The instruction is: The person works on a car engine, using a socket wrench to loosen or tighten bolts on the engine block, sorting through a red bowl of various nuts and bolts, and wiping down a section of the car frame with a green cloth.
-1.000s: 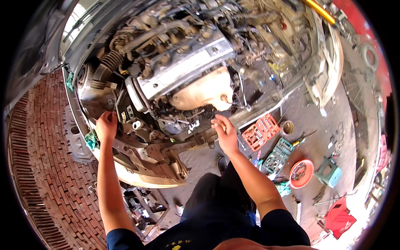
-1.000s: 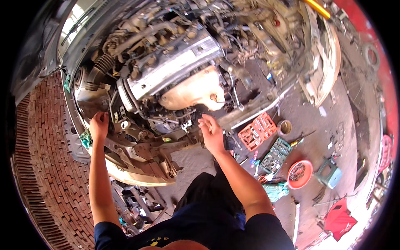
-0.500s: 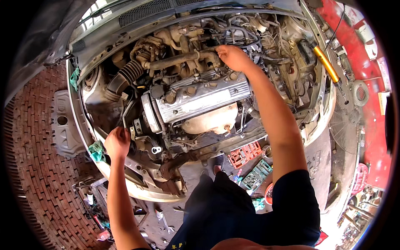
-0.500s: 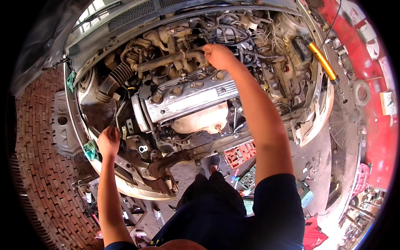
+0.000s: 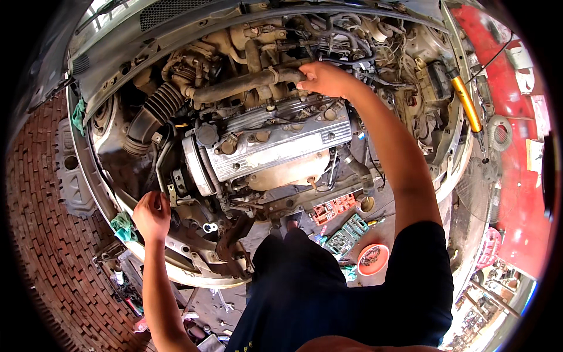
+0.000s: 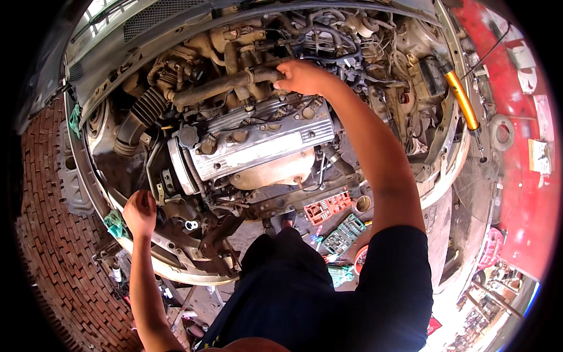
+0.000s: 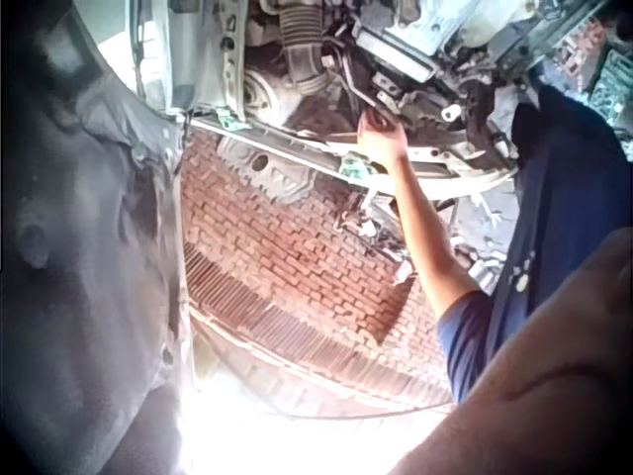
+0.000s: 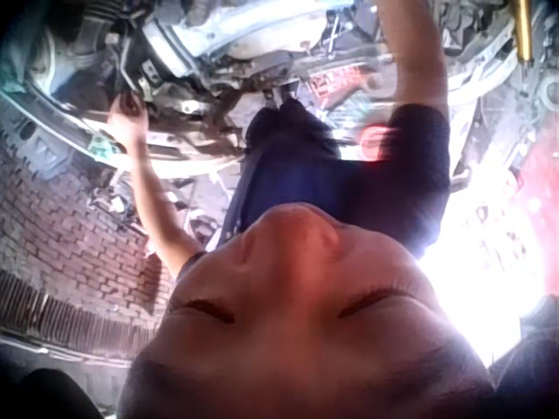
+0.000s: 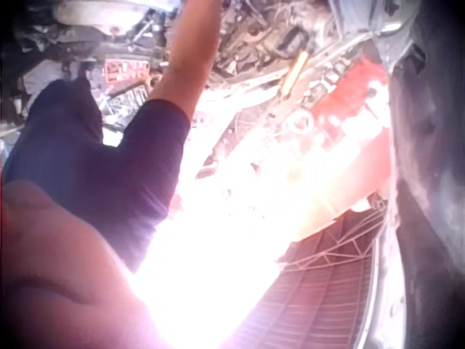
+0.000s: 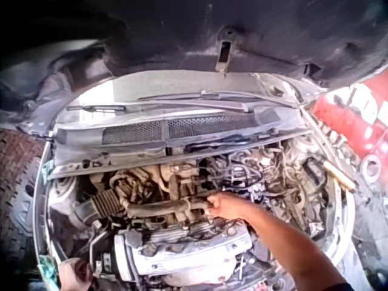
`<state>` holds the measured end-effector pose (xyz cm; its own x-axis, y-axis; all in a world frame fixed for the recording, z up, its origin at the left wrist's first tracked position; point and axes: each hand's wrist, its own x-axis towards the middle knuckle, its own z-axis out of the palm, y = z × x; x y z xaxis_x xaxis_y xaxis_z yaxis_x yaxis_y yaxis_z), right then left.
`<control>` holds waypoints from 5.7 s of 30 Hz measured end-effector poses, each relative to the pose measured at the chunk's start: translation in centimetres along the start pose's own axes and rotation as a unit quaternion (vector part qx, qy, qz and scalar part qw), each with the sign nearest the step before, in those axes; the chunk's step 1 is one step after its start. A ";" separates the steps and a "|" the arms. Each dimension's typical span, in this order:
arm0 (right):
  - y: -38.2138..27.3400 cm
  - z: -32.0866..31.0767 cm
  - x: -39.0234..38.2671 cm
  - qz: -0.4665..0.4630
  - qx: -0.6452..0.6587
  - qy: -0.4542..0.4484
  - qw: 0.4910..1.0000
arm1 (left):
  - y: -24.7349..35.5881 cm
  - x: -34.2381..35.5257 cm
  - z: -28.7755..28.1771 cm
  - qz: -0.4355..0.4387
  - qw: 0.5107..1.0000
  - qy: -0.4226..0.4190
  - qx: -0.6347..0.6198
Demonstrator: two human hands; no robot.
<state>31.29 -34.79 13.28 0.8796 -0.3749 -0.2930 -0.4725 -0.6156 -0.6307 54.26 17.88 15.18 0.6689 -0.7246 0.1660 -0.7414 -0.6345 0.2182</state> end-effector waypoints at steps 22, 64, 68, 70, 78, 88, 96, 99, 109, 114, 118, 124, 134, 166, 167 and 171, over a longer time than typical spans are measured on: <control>4.8 0.5 -3.4 -0.019 0.276 0.237 0.931 | 0.2 0.6 0.6 0.027 1.000 -0.001 -0.008; -0.3 16.0 -8.0 -0.009 -0.138 0.540 0.830 | -0.9 0.7 -0.1 -0.016 1.000 -0.004 -0.009; -0.6 16.6 -7.8 -0.003 -0.122 0.552 0.825 | -1.8 0.1 -0.2 -0.011 0.999 -0.030 -0.015; -0.6 16.9 -7.5 -0.002 -0.118 0.554 0.824 | -2.1 -0.2 -0.6 -0.008 0.999 -0.029 -0.025; 1.1 16.3 -6.5 0.049 -0.079 0.601 0.794 | -3.3 -0.8 -0.7 0.043 0.994 -0.003 -0.100; -1.5 17.4 -4.4 0.160 -0.093 0.651 0.736 | -4.2 -1.3 -0.6 0.075 0.988 0.005 -0.136; -0.5 17.2 -4.8 0.170 -0.089 0.638 0.746 | -3.7 -1.1 -0.8 0.087 0.987 -0.017 -0.133; -0.4 17.4 -4.2 0.154 -0.103 0.646 0.740 | -3.6 -1.2 -0.9 0.084 0.989 -0.015 -0.123; -1.1 17.5 -4.8 0.110 -0.117 0.655 0.738 | -2.4 -0.8 -0.8 0.077 0.992 -0.028 -0.096; -2.1 17.2 -4.7 0.145 -0.117 0.647 0.739 | -2.0 -0.7 -0.9 0.078 0.994 -0.034 -0.070; -2.0 17.4 -4.7 0.145 -0.124 0.655 0.731 | -1.8 -0.7 -0.7 0.071 0.995 -0.041 -0.059; -2.4 17.2 -4.6 0.147 -0.108 0.659 0.730 | -1.5 -1.0 -0.8 0.022 0.985 0.027 -0.167; -2.3 17.3 -4.9 0.145 -0.101 0.663 0.728 | -2.4 -2.0 0.2 -0.067 0.959 0.068 -0.265; -29.1 32.8 -12.1 -0.052 0.192 0.194 0.961 | -5.7 -3.4 0.3 -0.025 0.856 0.071 -0.512; -28.6 33.4 -11.5 -0.030 0.164 0.189 0.968 | -5.6 -3.3 0.4 -0.023 0.856 0.069 -0.512; -26.2 36.1 -10.5 -0.101 0.128 0.287 0.944 | -5.0 -3.2 0.0 -0.042 0.877 0.060 -0.475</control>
<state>36.48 10.24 6.96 0.7398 -0.6274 0.2433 -0.2046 -0.5541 -0.8069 55.77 23.37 13.58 0.7623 -0.6161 0.1983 -0.3490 -0.1333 0.9276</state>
